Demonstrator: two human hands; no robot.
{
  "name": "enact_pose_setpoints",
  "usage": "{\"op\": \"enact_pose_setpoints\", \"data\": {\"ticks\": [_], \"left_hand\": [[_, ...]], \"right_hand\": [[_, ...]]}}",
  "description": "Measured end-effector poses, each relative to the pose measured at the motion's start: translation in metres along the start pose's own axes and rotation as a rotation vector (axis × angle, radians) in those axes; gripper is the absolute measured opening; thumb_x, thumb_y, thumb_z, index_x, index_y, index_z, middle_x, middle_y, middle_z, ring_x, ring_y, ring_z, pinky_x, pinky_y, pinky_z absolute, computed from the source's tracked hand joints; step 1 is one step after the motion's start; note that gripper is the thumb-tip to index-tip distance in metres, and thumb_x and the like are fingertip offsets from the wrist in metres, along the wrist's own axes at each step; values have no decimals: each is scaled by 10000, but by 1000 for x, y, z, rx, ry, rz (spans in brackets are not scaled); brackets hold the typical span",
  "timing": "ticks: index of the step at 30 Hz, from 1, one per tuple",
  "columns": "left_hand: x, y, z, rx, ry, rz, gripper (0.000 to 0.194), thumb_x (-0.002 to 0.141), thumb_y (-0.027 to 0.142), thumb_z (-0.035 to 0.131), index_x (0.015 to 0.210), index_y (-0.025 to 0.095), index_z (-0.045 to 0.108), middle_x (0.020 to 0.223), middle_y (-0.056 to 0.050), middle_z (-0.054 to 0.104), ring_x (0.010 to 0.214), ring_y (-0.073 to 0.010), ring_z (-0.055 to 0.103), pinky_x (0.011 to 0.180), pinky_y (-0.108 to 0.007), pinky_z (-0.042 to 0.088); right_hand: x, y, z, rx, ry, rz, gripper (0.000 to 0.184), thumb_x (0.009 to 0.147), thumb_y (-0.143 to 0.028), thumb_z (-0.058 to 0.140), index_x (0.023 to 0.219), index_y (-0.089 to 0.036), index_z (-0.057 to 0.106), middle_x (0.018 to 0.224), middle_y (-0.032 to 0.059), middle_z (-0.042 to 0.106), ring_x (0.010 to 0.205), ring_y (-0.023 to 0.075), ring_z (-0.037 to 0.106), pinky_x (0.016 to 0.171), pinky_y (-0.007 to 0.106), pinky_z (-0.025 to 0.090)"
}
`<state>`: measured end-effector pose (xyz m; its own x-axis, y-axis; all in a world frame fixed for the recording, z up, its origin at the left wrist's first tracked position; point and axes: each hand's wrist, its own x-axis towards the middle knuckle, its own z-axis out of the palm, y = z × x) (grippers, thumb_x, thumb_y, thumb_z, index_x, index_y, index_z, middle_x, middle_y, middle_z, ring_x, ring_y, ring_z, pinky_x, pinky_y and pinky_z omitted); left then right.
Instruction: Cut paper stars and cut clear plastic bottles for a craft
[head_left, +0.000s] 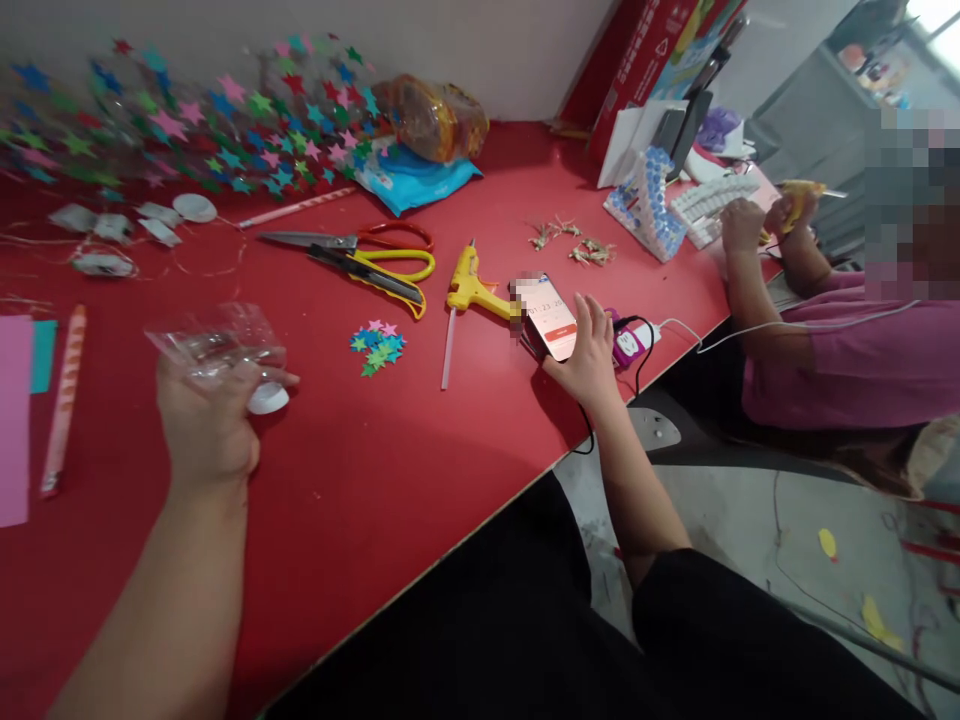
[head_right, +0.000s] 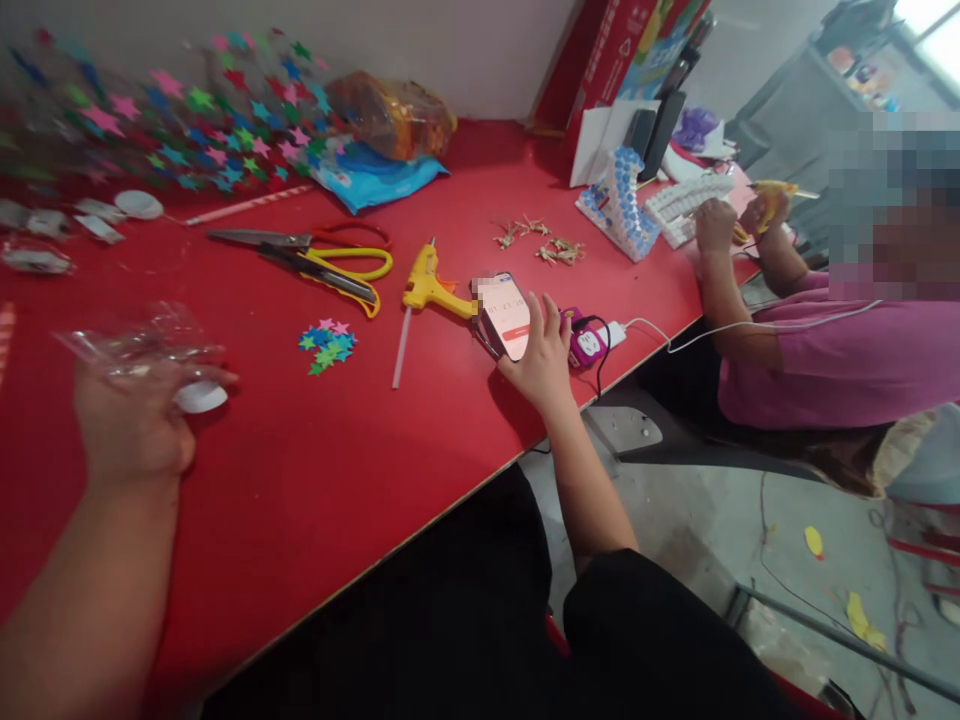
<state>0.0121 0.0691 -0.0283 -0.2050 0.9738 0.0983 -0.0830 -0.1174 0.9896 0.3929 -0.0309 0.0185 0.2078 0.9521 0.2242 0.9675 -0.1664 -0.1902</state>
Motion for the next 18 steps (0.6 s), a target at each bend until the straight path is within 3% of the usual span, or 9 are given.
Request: {"op": "enact_pose_setpoints", "data": {"ticks": [7, 10, 12, 14, 16, 18], "left_hand": [[-6, 10, 5, -109, 11, -56, 586, 517, 435, 863, 949, 191, 552, 745, 29, 686, 564, -132, 629, 510, -283, 530], [-7, 12, 5, -131, -16, -92, 541, 559, 420, 844, 949, 181, 554, 764, 15, 682, 528, -117, 616, 519, -269, 519], [-8, 11, 4, -137, -21, -105, 513, 590, 390, 827, 972, 191, 548, 793, 13, 671, 542, -117, 624, 519, -251, 505], [-10, 10, 3, -132, -48, -111, 494, 603, 360, 819, 976, 194, 542, 820, 5, 658, 566, -110, 622, 537, -238, 497], [-11, 9, 2, -122, -65, -102, 482, 623, 339, 805, 997, 199, 534, 865, -5, 650, 617, -107, 619, 590, -246, 506], [-11, 9, 2, -94, -61, -71, 521, 629, 321, 798, 1059, 209, 525, 957, -24, 643, 728, -123, 633, 680, -268, 516]], "right_hand": [[36, 14, 10, -16, -103, -4, 956, 701, -281, 624, 1507, -132, 132, 1546, 250, 210, 1461, 385, 186, 1148, 644, 102], [38, 14, 7, 28, -1, -20, 839, 751, -311, 604, 1483, -162, 220, 1548, 232, 242, 1438, 395, 245, 1122, 686, 116], [35, 8, 3, 82, 144, -35, 728, 782, -321, 583, 1438, -172, 305, 1503, 215, 332, 1395, 382, 327, 1108, 681, 179], [31, -2, -1, 191, 264, -83, 605, 805, -307, 564, 1371, -172, 398, 1409, 203, 444, 1284, 339, 460, 1055, 589, 353], [23, -18, -3, 302, 280, -113, 452, 844, -286, 539, 1281, -183, 490, 1195, 155, 598, 1071, 272, 594, 931, 467, 482], [15, -35, -1, 364, 221, -116, 314, 888, -276, 505, 1188, -201, 559, 988, 94, 668, 805, 212, 633, 757, 369, 530]]}}
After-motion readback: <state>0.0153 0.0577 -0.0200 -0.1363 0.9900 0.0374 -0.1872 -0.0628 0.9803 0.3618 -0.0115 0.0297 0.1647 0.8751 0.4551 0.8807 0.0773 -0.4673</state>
